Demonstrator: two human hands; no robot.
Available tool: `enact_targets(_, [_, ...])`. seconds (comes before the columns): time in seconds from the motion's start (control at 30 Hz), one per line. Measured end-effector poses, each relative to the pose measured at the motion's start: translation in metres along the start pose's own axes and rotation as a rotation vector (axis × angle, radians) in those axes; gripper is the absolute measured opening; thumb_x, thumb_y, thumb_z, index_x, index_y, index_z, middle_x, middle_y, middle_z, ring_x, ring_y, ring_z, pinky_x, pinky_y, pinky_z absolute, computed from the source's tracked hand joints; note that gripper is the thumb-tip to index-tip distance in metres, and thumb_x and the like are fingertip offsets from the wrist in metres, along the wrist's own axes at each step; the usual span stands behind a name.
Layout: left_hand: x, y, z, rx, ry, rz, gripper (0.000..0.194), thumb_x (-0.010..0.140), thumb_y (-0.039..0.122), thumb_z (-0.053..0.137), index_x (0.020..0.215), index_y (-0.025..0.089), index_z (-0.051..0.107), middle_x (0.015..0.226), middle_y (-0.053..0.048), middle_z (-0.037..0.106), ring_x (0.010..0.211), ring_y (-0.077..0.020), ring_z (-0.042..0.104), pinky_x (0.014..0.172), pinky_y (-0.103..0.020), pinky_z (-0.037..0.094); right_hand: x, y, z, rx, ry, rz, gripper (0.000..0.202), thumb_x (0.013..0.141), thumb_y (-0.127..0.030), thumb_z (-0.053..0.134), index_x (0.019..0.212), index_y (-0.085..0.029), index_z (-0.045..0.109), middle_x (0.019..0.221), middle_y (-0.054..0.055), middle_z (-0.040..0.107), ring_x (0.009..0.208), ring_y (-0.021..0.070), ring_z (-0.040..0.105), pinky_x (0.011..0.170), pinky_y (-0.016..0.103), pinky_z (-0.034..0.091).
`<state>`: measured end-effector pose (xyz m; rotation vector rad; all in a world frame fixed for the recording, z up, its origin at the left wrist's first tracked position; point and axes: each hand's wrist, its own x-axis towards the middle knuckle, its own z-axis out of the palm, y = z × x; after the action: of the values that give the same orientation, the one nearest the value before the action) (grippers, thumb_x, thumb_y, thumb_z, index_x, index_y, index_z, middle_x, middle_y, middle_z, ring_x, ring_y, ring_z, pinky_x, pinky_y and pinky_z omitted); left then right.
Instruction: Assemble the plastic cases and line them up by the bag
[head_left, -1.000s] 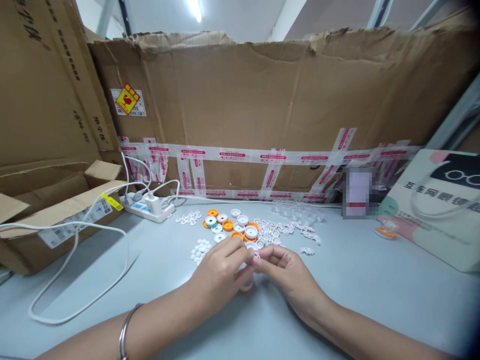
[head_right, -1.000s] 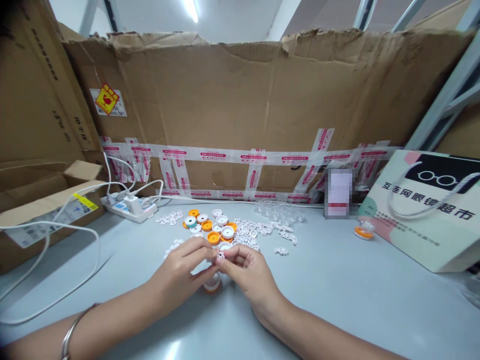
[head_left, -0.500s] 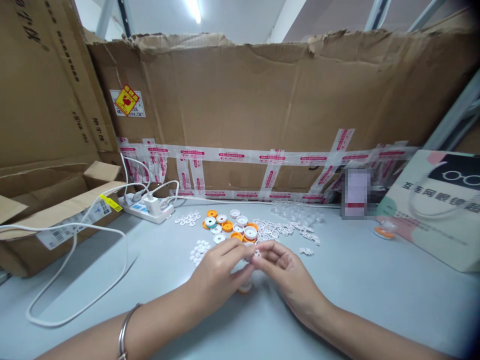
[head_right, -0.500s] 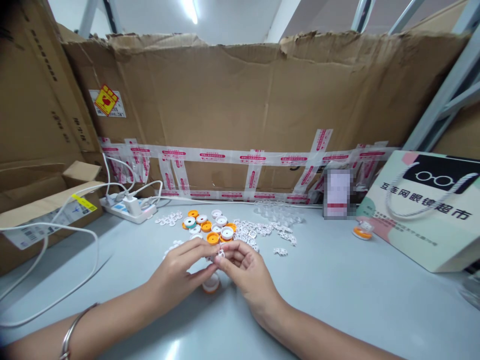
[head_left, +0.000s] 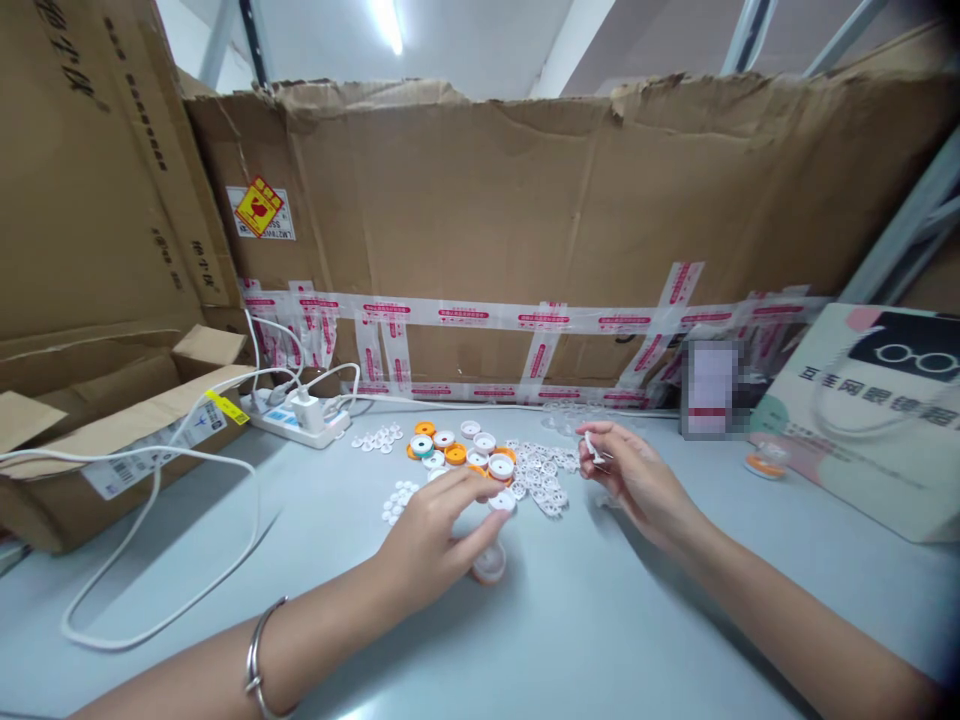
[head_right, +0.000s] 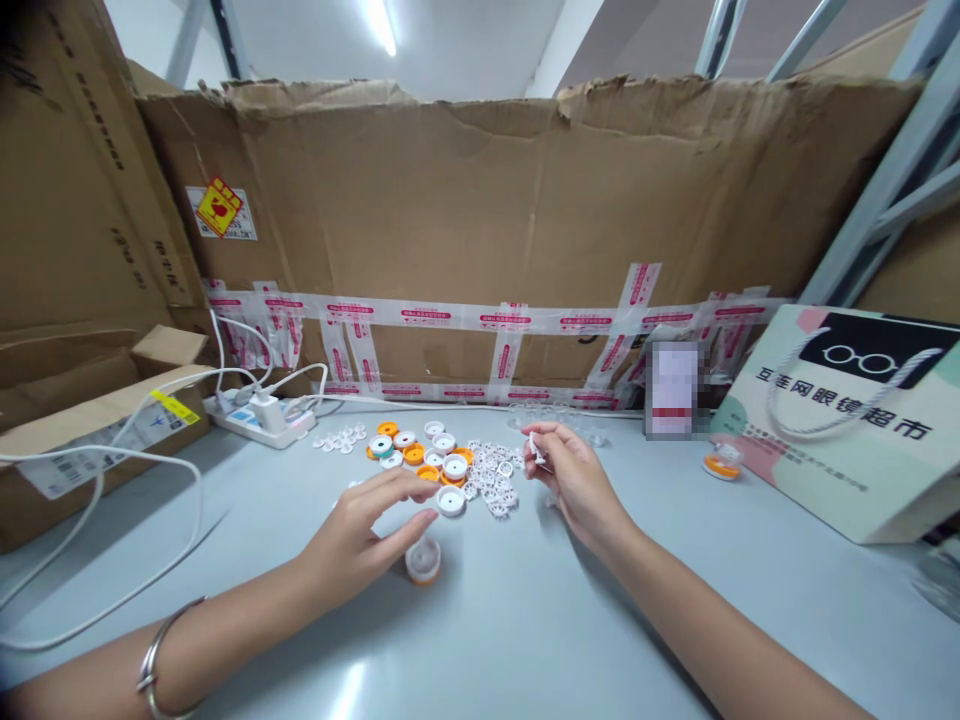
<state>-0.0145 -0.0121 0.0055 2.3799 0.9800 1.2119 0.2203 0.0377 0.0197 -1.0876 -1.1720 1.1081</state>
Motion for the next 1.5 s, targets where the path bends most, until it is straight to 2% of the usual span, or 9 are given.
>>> enact_targets(0.13, [-0.001,-0.001,0.0,-0.001,-0.012,0.013,0.019,0.087,0.022,0.051,0.103,0.017,0.06,0.09,-0.005,0.062,0.085,-0.0157,0.057,0.075,-0.028,0.045,0.014,0.017,-0.014,-0.503,-0.111,-0.048,0.016,0.075,-0.03,0.048,0.082,-0.021,0.059,0.053,-0.005,0.045,0.046,0.0109,0.042,0.045,0.023,0.032])
enact_targets(0.33, [0.001,0.0,0.0,0.013,-0.023,0.012,0.017,0.087,0.02,0.049,0.098,0.016,0.06,0.088,-0.006,0.063,0.083,-0.0155,0.058,0.074,-0.027,0.045,0.018,0.031,-0.013,-0.98,-0.22,-0.281,0.023,0.073,-0.022,0.044,0.075,-0.02,0.067,0.076,0.004,0.063,0.068,0.0185,0.057,0.065,0.03,0.042])
enact_targets(0.47, [0.001,0.002,-0.001,0.012,-0.027,0.017,0.017,0.088,0.019,0.046,0.097,0.017,0.06,0.087,-0.006,0.063,0.082,-0.0155,0.058,0.073,-0.027,0.046,0.021,0.035,-0.013,-0.928,-0.212,-0.253,0.023,0.075,-0.027,0.047,0.081,-0.019,0.068,0.083,0.006,0.066,0.07,0.019,0.059,0.067,0.031,0.044])
enact_targets(0.57, [0.001,0.002,-0.001,0.021,-0.024,0.029,0.018,0.088,0.019,0.045,0.097,0.017,0.061,0.085,-0.005,0.063,0.08,-0.0158,0.058,0.071,-0.028,0.046,0.024,0.033,-0.015,-0.841,-0.146,-0.201,0.024,0.078,-0.031,0.047,0.085,-0.019,0.066,0.069,0.003,0.064,0.06,0.0168,0.057,0.058,0.03,0.043])
enact_targets(0.7, [0.002,0.0,-0.001,0.021,-0.016,0.026,0.018,0.087,0.019,0.046,0.099,0.017,0.06,0.087,-0.005,0.063,0.081,-0.016,0.059,0.072,-0.028,0.047,0.014,0.02,-0.002,-0.305,-0.105,0.022,0.025,0.069,-0.035,0.066,0.087,-0.019,0.061,0.067,0.0,0.064,0.057,0.013,0.055,0.057,0.026,0.043])
enact_targets(0.9, [0.001,-0.001,0.0,-0.038,0.004,0.054,0.04,0.078,0.021,0.062,0.117,0.021,0.05,0.107,-0.007,0.058,0.1,-0.019,0.054,0.086,-0.034,0.045,-0.034,0.002,0.041,0.253,-0.42,0.339,0.024,0.07,-0.034,0.071,0.083,-0.018,0.058,0.073,0.002,0.067,0.068,0.0122,0.061,0.066,0.024,0.044])
enact_targets(1.1, [0.003,0.002,0.003,-0.099,-0.018,0.15,0.04,0.078,0.016,0.063,0.116,0.021,0.053,0.106,-0.007,0.06,0.099,-0.018,0.055,0.087,-0.032,0.045,-0.055,0.009,0.056,0.447,-0.635,0.384,0.024,0.08,-0.032,0.061,0.099,-0.018,0.059,0.086,0.006,0.066,0.071,0.014,0.06,0.073,0.032,0.044])
enact_targets(1.37, [0.002,0.004,0.006,-0.065,0.097,0.275,0.041,0.078,0.012,0.06,0.117,0.021,0.052,0.101,-0.008,0.062,0.091,-0.0181,0.058,0.079,-0.032,0.048,-0.057,0.001,0.061,0.313,-0.685,0.293,0.028,0.079,-0.042,0.059,0.095,-0.019,0.06,0.082,0.005,0.065,0.078,0.0157,0.059,0.074,0.029,0.043])
enact_targets(1.5, [0.001,0.004,0.001,-0.016,0.142,0.29,0.046,0.077,0.013,0.059,0.122,0.021,0.049,0.102,-0.008,0.062,0.093,-0.0183,0.057,0.08,-0.033,0.048,-0.026,0.001,0.036,-0.165,-0.398,-0.047,0.026,0.077,-0.044,0.059,0.085,-0.02,0.059,0.074,0.002,0.064,0.073,0.0165,0.058,0.07,0.029,0.043])
